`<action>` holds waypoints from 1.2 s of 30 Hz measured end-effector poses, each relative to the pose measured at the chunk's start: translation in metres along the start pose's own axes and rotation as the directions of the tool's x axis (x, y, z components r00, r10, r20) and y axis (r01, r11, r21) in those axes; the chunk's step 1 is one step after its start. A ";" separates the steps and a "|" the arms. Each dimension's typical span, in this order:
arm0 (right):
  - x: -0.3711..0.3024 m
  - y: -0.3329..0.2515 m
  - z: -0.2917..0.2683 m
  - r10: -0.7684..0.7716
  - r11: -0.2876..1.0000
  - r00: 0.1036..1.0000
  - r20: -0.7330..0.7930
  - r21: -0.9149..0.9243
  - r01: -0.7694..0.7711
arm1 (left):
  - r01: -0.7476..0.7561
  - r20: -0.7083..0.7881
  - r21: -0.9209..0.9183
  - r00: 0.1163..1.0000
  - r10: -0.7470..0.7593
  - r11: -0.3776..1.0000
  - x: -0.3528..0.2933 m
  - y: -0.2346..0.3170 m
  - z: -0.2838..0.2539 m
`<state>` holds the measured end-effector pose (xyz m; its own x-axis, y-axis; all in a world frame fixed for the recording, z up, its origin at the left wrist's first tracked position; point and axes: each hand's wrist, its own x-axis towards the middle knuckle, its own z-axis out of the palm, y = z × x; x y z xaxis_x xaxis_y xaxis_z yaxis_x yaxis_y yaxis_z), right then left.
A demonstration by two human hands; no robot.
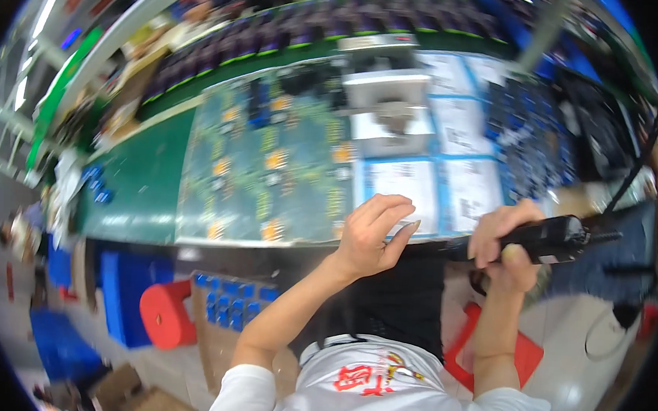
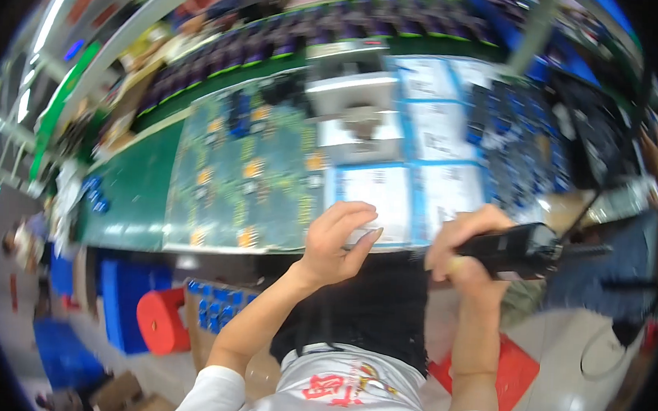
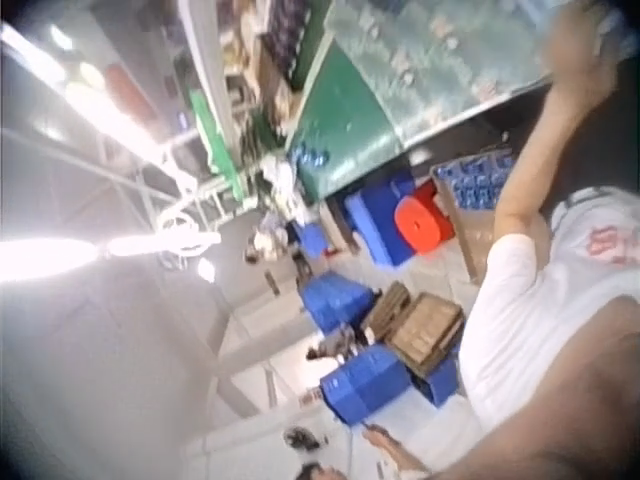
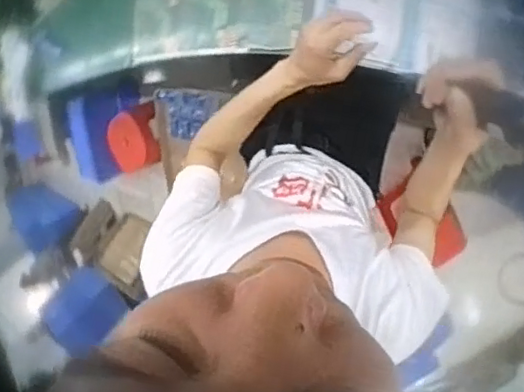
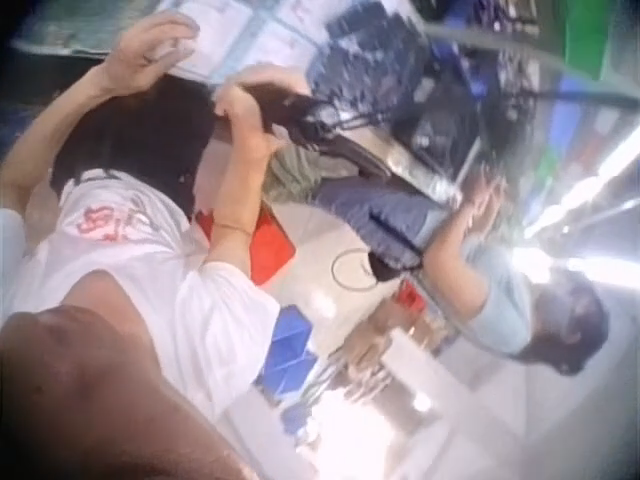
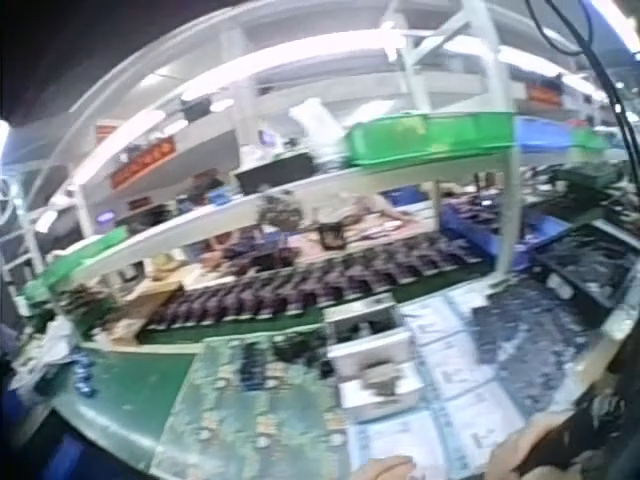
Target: The person assembles toy cars by driving screws into the bottom of each car with an electric screwdriver and placing the finished cars into a tray.
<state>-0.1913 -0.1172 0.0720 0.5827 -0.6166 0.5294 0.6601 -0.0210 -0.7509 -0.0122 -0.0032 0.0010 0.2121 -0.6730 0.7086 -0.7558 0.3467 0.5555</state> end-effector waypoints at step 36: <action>0.085 0.017 0.019 -0.328 0.944 0.935 -0.136 -0.090 0.318 | 0.664 0.408 -0.747 0.414 -0.813 -0.036 -0.002 -0.014 -0.028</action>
<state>-0.1223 -0.1549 0.1116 0.2638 -0.6769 0.6872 0.7656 -0.2864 -0.5760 0.0152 0.0117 0.0046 0.4494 -0.8278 -0.3358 0.6310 0.0280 0.7753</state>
